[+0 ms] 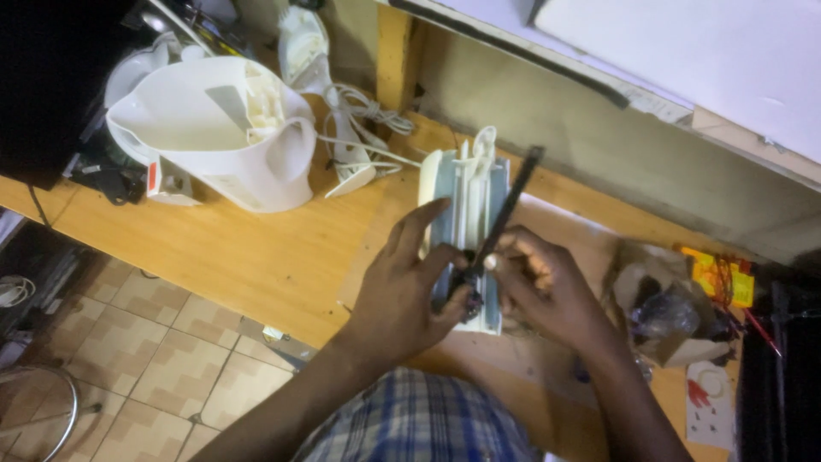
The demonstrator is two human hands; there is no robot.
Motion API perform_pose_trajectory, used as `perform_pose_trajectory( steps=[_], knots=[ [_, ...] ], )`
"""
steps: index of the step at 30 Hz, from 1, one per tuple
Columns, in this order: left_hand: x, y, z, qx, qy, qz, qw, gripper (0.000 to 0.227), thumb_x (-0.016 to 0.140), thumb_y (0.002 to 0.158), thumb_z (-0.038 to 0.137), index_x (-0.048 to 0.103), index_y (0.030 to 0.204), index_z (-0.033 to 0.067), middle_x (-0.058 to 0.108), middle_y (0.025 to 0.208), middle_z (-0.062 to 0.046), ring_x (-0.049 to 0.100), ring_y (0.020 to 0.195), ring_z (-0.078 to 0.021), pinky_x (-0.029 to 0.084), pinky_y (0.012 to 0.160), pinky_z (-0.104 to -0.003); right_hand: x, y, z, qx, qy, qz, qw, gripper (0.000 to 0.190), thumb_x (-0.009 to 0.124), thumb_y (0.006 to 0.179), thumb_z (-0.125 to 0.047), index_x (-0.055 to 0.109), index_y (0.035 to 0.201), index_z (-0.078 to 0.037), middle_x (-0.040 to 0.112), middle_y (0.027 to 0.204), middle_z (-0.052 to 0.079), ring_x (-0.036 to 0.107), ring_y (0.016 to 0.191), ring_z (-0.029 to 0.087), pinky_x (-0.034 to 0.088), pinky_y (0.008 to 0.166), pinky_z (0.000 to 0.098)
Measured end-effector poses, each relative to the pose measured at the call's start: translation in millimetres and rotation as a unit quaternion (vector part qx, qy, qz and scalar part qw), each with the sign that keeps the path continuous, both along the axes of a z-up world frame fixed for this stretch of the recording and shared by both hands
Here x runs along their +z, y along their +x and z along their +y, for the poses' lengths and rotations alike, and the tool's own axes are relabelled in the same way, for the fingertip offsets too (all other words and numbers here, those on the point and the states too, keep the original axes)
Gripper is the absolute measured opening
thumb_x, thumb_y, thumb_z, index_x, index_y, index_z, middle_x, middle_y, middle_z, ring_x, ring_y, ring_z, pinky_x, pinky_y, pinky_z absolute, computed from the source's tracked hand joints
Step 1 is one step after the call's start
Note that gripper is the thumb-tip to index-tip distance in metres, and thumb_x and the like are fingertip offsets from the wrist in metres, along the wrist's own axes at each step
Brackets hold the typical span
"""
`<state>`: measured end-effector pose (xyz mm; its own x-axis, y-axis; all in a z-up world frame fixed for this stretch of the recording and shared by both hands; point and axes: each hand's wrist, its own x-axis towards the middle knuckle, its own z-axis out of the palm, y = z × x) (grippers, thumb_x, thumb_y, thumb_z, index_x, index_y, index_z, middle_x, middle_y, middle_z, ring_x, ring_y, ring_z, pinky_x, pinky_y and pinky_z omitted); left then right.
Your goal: The person disassembles a white electric kettle, uses a multimeter to test the internal heating element, and then uses a screwdriver to adjust or remove components inside the kettle's base.
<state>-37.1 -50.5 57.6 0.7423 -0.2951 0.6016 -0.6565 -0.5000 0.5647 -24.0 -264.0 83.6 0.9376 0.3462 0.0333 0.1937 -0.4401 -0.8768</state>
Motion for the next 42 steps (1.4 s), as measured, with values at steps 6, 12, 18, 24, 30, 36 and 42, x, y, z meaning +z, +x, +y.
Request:
perform_pose_trajectory(
  steps=[6,12,18,24,30,36,42],
  knots=[
    [-3,-1,-1,0.002,0.006,0.030,1.000,0.025,0.076,0.086,0.022,0.065,0.103,0.0071,0.042,0.151,-0.025,0.049,0.135,-0.0471,0.056,0.095,-0.055,-3,-1,2,-0.024,-0.019,0.017,0.999,0.011,0.064,0.099,-0.021,0.067,0.101,-0.011,0.068,0.064,0.000,0.063,0.048,0.009,0.053,0.048,0.0248],
    [-3,-2,2,-0.011,-0.013,0.021,1.000,0.021,0.065,0.093,0.024,0.061,0.101,0.0050,0.039,0.152,-0.030,0.046,0.137,-0.0503,0.049,0.105,-0.058,-4,-4,7,-0.034,-0.007,0.011,0.999,0.012,0.064,0.098,-0.020,0.070,0.100,-0.010,0.073,0.084,0.001,0.067,0.058,0.010,0.055,0.052,0.0241],
    [-5,-4,-1,0.004,0.017,0.001,1.000,0.024,0.062,0.094,0.028,0.062,0.100,0.0037,0.040,0.152,-0.031,0.045,0.138,-0.0509,0.052,0.099,-0.060,-1,-5,8,-0.028,-0.037,-0.002,0.999,0.015,0.063,0.099,-0.024,0.068,0.103,-0.010,0.073,0.090,0.000,0.069,0.074,0.010,0.055,0.060,0.0250],
    [-7,-2,-3,0.012,0.010,-0.010,1.000,0.025,0.061,0.094,0.027,0.064,0.099,0.0034,0.041,0.151,-0.030,0.046,0.137,-0.0514,0.051,0.103,-0.059,-14,-6,1,-0.014,-0.055,-0.040,0.998,0.020,0.079,0.088,-0.018,0.069,0.104,-0.011,0.071,0.086,-0.003,0.062,0.070,0.006,0.052,0.065,0.0226],
    [-2,-4,-7,0.021,0.016,0.023,0.999,0.027,0.060,0.093,0.027,0.064,0.099,0.0014,0.041,0.150,-0.031,0.046,0.138,-0.0511,0.057,0.090,-0.060,-9,-8,7,-0.007,-0.115,-0.097,0.989,0.017,0.079,0.087,-0.014,0.066,0.099,-0.014,0.057,0.072,-0.003,0.051,0.061,0.006,0.046,0.054,0.0235],
    [-2,-1,-7,0.003,-0.012,0.006,1.000,0.025,0.060,0.088,0.026,0.061,0.094,0.0019,0.042,0.148,-0.034,0.047,0.137,-0.0547,0.054,0.093,-0.061,-13,-5,6,0.009,-0.131,-0.118,0.984,0.020,0.080,0.083,-0.010,0.065,0.095,-0.014,0.059,0.073,-0.002,0.053,0.060,0.007,0.046,0.056,0.0265],
    [-4,1,-5,-0.005,-0.018,0.014,1.000,0.022,0.063,0.081,0.022,0.061,0.090,0.0012,0.041,0.148,-0.035,0.046,0.137,-0.0544,0.053,0.098,-0.060,-7,-5,10,0.021,-0.139,-0.112,0.984,0.017,0.080,0.084,-0.011,0.066,0.094,-0.015,0.060,0.075,-0.003,0.053,0.060,0.007,0.045,0.054,0.0268]
  ],
)
